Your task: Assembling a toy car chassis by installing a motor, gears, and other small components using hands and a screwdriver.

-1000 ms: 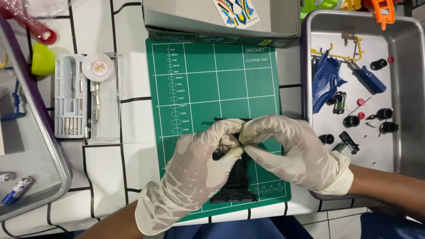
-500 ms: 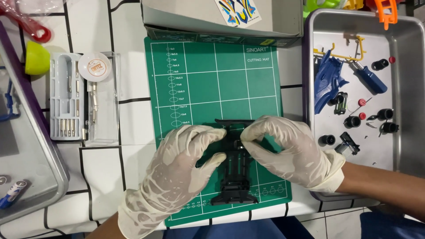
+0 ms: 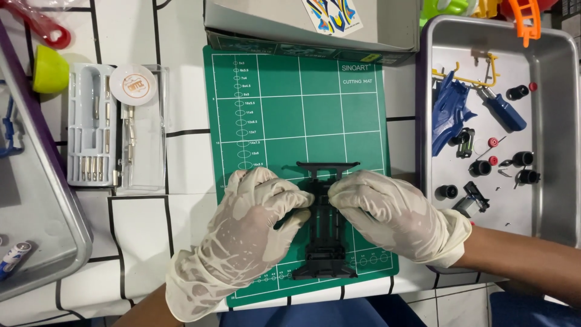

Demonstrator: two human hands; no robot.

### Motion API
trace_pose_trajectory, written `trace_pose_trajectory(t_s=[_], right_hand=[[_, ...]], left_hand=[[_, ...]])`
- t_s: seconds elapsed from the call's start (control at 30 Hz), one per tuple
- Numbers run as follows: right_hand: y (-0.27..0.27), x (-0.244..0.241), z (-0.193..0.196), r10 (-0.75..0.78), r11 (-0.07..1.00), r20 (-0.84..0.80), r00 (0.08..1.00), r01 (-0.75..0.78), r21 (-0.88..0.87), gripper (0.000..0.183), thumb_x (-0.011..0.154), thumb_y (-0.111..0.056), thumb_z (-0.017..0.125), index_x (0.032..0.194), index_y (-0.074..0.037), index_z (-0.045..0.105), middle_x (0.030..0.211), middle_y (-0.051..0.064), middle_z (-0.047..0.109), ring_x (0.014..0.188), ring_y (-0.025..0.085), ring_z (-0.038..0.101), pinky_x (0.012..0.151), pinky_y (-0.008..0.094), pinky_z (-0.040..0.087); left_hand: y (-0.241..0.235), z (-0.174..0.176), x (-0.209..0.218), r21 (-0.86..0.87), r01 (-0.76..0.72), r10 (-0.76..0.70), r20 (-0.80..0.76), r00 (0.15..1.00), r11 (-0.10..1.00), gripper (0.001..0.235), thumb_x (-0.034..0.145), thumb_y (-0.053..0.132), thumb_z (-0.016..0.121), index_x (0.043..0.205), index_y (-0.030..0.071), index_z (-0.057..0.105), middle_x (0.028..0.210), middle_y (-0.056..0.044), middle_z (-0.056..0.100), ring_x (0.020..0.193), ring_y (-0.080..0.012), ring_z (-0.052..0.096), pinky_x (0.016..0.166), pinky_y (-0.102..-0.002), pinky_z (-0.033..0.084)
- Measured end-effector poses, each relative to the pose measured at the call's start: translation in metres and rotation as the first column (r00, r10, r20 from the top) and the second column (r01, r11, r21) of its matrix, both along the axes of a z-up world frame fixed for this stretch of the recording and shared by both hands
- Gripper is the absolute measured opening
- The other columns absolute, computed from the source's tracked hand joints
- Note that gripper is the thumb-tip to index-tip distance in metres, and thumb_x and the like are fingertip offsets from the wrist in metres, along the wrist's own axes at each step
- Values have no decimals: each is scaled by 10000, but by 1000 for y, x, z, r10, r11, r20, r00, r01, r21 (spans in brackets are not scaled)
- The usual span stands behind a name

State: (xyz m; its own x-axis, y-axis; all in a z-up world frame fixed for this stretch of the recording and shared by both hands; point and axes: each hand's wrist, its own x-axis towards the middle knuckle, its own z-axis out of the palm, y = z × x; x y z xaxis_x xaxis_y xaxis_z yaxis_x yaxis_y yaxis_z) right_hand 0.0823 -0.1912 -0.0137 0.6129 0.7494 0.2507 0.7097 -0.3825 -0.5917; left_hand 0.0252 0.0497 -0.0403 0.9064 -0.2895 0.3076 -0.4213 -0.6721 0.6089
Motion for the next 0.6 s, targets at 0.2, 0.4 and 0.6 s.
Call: trace_pose_trajectory(t_s=[0.2,0.4,0.6], right_hand=[[4,0,4,-6,1000,-146,989,9,19,86,959,-39,655,1010,-108,647,1007,21,727,928,189,743,835,289,615],[15,11,14,28,1000,-17,999,-28,-12,129,922,32,692,964,-79,640,934,32,723,832,202,712,777,311,605],[-40,-1,-79,-157,988,-419,894,145,-62,34,935,-98,633,963,-79,630,928,44,673,853,183,647,916,319,540]], left_hand=[[-1,-1,2,-30,1,-2,-31,1000,1000,243,813,172,823,1053,176,786,964,29,742,929,-242,572,903,-451,423],[-2,-2,2,-27,1,-1,-25,1000,1000,246,806,158,821,1050,160,784,955,21,737,927,-245,561,874,-445,415],[-2,-3,2,-5,10,-10,0,1000,1000,233,832,170,811,1063,161,783,957,5,724,924,-254,555,862,-443,422]])
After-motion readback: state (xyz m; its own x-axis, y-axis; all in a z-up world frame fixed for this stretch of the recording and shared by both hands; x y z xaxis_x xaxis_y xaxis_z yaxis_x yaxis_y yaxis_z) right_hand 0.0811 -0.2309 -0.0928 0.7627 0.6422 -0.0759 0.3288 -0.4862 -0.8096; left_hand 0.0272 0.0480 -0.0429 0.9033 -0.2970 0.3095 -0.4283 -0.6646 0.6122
